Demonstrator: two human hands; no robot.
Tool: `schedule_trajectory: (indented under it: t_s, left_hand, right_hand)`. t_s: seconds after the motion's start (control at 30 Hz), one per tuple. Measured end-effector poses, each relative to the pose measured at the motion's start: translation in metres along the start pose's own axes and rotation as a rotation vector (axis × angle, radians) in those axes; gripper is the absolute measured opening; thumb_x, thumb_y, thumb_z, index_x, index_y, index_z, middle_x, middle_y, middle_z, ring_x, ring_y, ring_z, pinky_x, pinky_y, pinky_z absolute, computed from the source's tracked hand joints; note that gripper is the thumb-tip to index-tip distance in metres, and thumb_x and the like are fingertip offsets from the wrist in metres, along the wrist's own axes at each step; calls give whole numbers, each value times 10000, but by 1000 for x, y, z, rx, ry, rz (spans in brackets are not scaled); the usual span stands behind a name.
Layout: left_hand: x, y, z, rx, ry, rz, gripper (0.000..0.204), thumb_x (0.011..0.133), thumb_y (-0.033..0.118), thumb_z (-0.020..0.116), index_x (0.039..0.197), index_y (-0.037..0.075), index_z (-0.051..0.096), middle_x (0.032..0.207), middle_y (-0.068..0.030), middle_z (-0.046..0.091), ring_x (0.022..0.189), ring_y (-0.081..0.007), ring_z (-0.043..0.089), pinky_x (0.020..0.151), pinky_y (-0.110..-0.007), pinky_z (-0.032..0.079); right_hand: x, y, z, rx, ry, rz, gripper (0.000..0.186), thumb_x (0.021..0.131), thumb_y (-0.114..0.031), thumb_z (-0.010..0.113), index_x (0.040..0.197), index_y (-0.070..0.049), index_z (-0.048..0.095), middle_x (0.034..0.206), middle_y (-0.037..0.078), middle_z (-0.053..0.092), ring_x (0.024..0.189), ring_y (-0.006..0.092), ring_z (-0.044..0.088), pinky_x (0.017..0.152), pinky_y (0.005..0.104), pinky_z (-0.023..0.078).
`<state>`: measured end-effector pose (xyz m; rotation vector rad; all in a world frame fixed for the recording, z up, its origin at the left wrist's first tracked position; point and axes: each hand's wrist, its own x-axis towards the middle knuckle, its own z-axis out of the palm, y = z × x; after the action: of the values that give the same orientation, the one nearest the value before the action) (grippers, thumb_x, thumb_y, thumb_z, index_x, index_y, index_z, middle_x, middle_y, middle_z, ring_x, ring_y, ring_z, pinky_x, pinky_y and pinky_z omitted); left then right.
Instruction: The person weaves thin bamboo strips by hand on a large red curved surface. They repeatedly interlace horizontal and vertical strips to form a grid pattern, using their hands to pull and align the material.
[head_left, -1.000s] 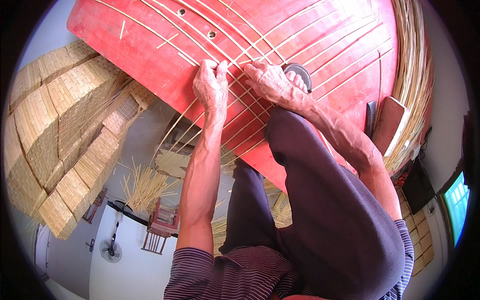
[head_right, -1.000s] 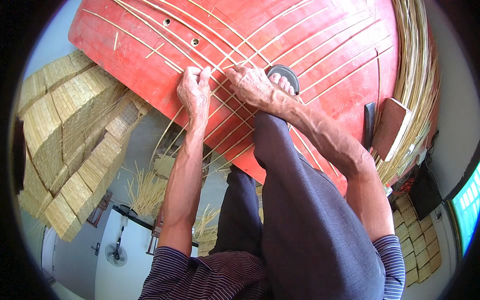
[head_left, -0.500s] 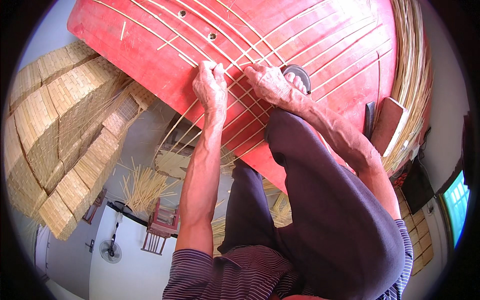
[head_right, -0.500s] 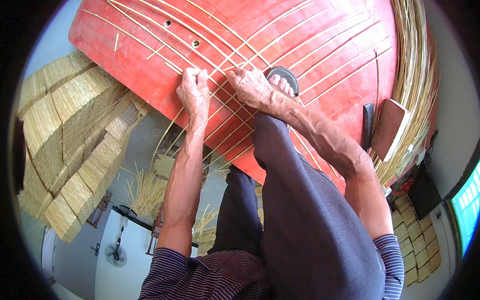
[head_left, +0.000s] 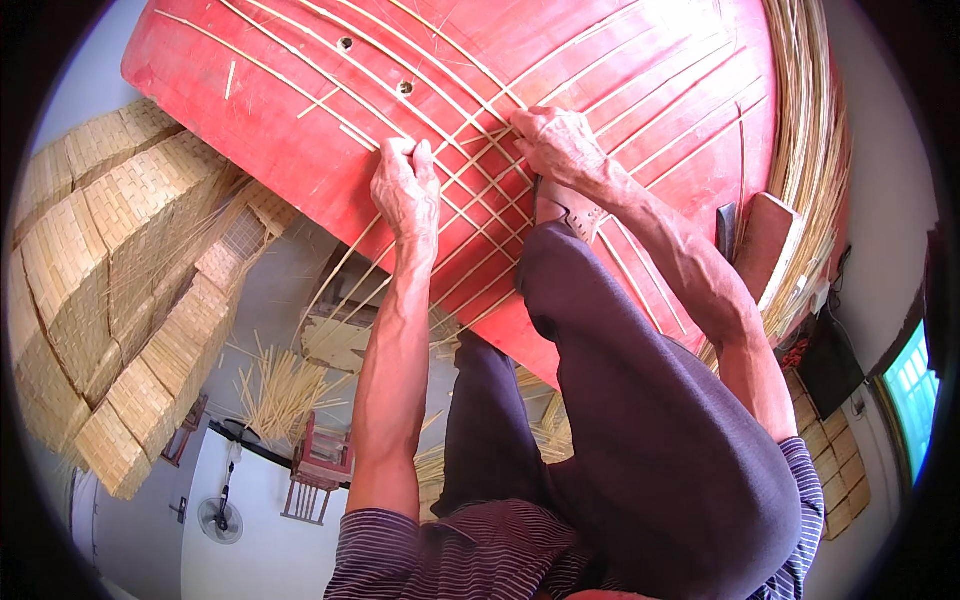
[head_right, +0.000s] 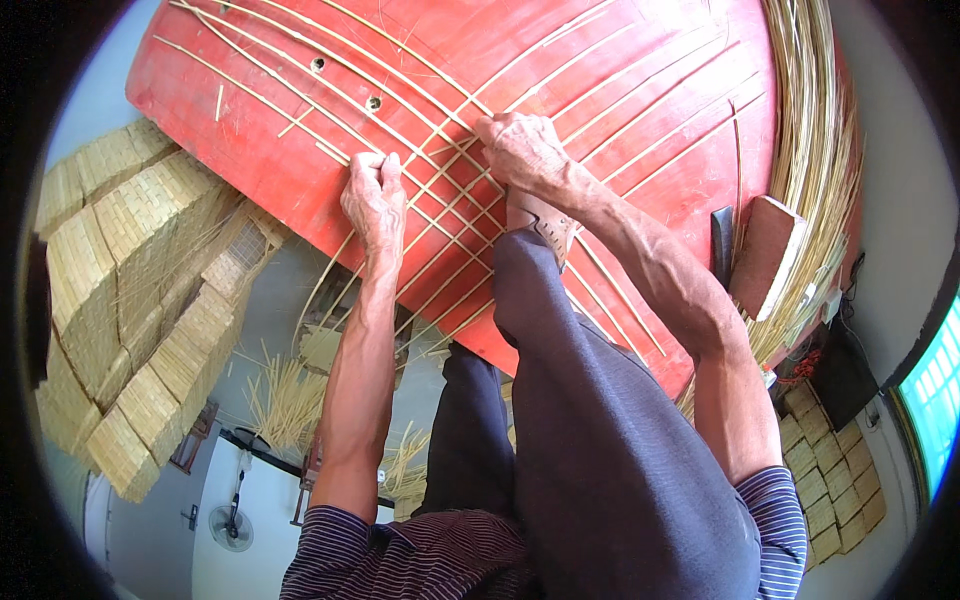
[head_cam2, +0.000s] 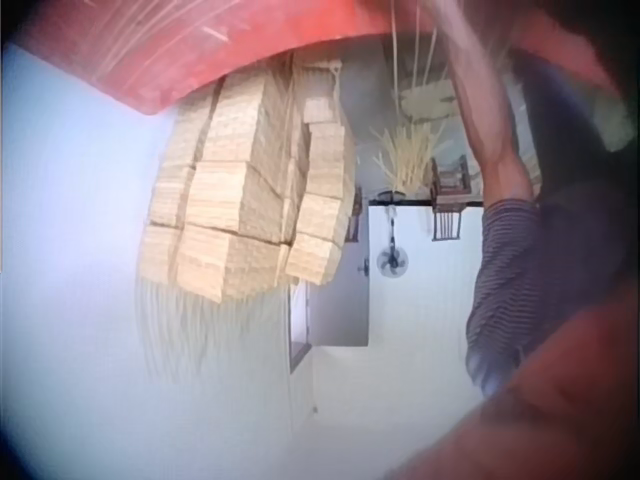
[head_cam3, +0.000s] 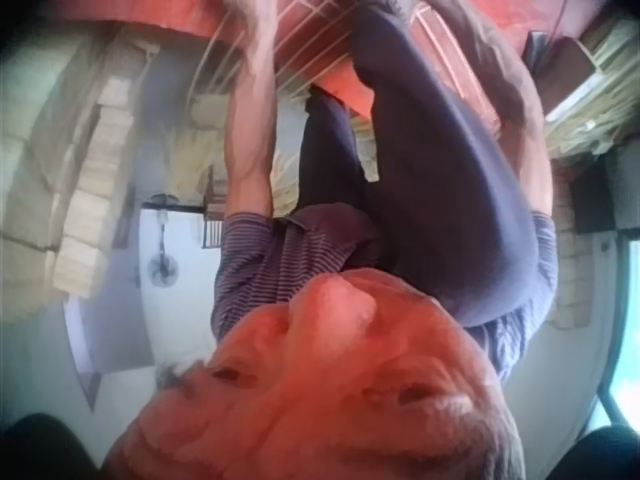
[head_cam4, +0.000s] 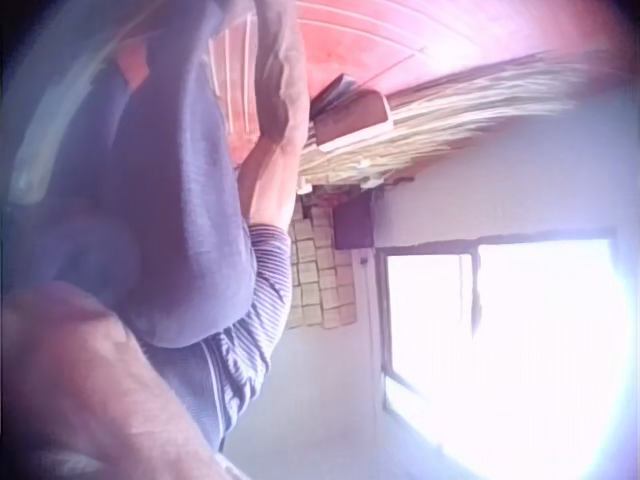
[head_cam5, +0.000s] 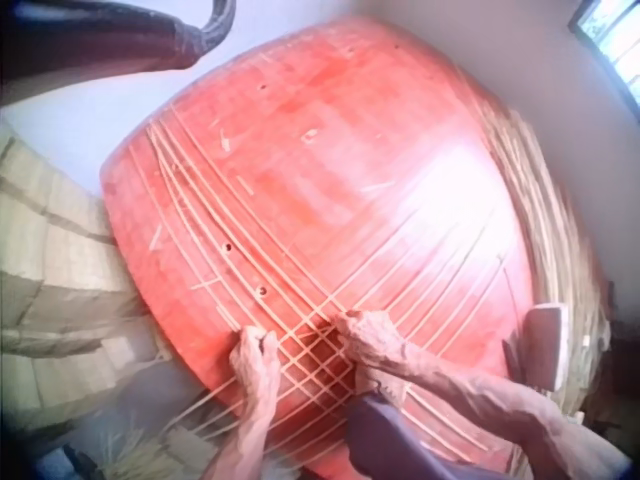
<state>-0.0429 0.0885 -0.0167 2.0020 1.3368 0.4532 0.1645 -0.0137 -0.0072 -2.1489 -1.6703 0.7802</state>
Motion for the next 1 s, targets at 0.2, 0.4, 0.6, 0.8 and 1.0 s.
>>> schedule_trajectory:
  t_s: [0.2, 0.4, 0.6, 0.8, 1.0]
  left_hand:
    - [-1, 0, 2, -47, 13, 17, 243, 934, 239, 678, 915, 36, 547, 742, -128, 598, 664, -306, 598, 634, -434, 468]
    - [0, -1, 4, -48, 34, 55, 218, 925, 196, 687, 920, 33, 543, 753, -131, 593, 668, -310, 590, 636, -433, 469]
    - [-1, 3, -1, -29, -13, 10, 208, 926, 171, 675, 929, 21, 532, 784, -150, 609, 739, -345, 622, 664, -458, 479]
    - [0, 6, 0, -27, -7, 28, 206, 922, 164, 679, 933, 22, 530, 785, -148, 609, 734, -342, 620, 655, -458, 475]
    - [-1, 4, 0, -28, -7, 11, 202, 923, 163, 677, 933, 24, 530, 789, -147, 606, 737, -343, 615, 657, -458, 471]
  right_hand:
    - [4, 5, 2, 85, 8, 14, 66, 729, -52, 559, 788, -32, 540, 712, 210, 628, 691, 427, 659, 580, 516, 526]
    - [6, 4, 10, 81, 110, -2, 64, 705, -25, 528, 766, -25, 509, 671, 210, 606, 650, 432, 645, 553, 514, 522]
    - [6, 5, 10, 46, 111, -35, 62, 704, -21, 531, 765, -22, 519, 657, 218, 600, 625, 428, 641, 532, 506, 511]
    - [9, 10, 12, 63, 125, -60, 75, 716, -39, 553, 783, -21, 525, 603, 208, 585, 592, 426, 633, 503, 501, 498]
    - [6, 7, 11, 21, 106, -47, 77, 730, -41, 555, 795, -21, 520, 598, 218, 588, 565, 417, 632, 488, 496, 490]
